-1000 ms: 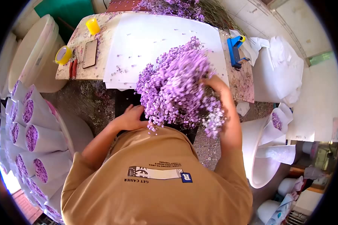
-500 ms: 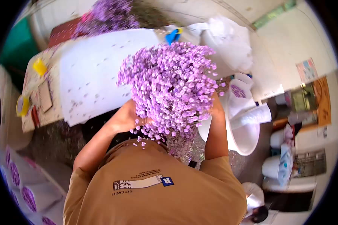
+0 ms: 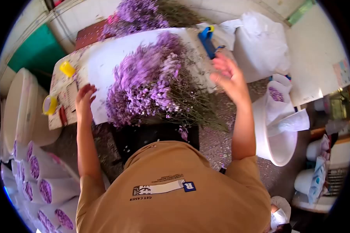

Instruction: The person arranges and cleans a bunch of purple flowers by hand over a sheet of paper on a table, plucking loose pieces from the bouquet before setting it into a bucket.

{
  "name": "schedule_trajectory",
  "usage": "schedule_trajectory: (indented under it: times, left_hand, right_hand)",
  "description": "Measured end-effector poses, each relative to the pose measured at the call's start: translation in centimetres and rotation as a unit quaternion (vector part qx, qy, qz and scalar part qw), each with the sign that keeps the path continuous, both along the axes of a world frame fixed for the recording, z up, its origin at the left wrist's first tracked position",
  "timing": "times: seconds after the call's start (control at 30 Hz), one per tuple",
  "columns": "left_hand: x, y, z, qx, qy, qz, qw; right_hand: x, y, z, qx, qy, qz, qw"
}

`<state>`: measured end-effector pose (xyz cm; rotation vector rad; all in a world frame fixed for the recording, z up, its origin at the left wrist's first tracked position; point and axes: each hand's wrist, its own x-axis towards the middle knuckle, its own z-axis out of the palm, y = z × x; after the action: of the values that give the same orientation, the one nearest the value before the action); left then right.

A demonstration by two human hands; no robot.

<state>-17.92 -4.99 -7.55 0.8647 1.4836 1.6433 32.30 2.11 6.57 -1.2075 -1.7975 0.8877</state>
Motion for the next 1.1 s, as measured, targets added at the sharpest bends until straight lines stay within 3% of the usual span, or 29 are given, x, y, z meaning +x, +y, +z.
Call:
schedule_trajectory:
  times: [0.1, 0.23, 0.3, 0.37, 0.43, 0.53, 0.63, 0.7, 0.77, 0.83, 0.87, 0.93, 1.0, 1.1]
  left_hand:
    - [-1.3, -10.0, 2.7, -0.057, 0.078, -0.028, 0.995]
    - [0.4, -16.7, 5.6, -0.177, -0.062, -0.355, 0.916]
    - [3.3, -15.8, 4.5, -0.207, -0.04, -0.395, 0.894]
    - [4.7, -14.1, 1.6, -0.236, -0.063, -0.402, 0.883]
    - [6.1, -11.8, 0.4, -0.235, -0.116, -0.355, 0.897]
    - [9.2, -8.8, 0.7, -0.145, -0.207, -0.294, 0.922]
    - [11.8, -6.4, 0.7, -0.107, -0.235, -0.315, 0.913]
    - [14.4, -5.4, 3.8, -0.038, -0.232, -0.314, 0.92]
    - [16.5, -5.2, 4.1, -0.012, -0.231, -0.307, 0.923]
    - [18.8, -5.1, 4.4, 0.0, -0.22, -0.352, 0.91]
    - [20.2, -5.1, 3.4, 0.015, -0.243, -0.365, 0.899]
    - [22.0, -5.2, 2.4, 0.005, -0.2, -0.416, 0.887]
    - [23.2, -5.6, 1.2, -0.018, -0.112, -0.448, 0.887]
    - [24.0, -6.2, -0.1, 0.051, -0.064, -0.469, 0.879]
  right_hand:
    - [0.8, 6.0, -4.5, -0.077, 0.029, -0.028, 0.996]
    - [-0.5, 12.9, -9.5, -0.137, 0.036, -0.02, 0.99]
    - [-2.0, 16.4, -10.7, -0.131, 0.045, -0.035, 0.99]
    - [-3.0, 19.4, -11.4, -0.185, 0.02, -0.153, 0.971]
    - [-3.6, 22.3, -13.3, -0.229, 0.048, -0.127, 0.964]
    - [-6.2, 21.0, -13.0, -0.311, 0.211, 0.08, 0.923]
    - [-8.2, 16.2, -9.5, -0.348, 0.146, 0.157, 0.912]
    - [-8.1, 12.3, -6.4, -0.199, 0.098, 0.314, 0.923]
    - [-6.7, 7.7, -2.4, -0.138, -0.005, 0.291, 0.947]
    - [-5.8, 3.3, 1.0, -0.061, -0.205, 0.226, 0.95]
    - [-4.6, 2.5, -0.2, -0.09, -0.151, 0.263, 0.949]
    - [-2.1, -0.6, -1.7, -0.078, -0.22, 0.233, 0.944]
    - [-1.8, -4.3, -2.0, 0.001, -0.279, 0.199, 0.939]
    - [-1.1, -5.7, -3.8, 0.139, -0.379, 0.17, 0.899]
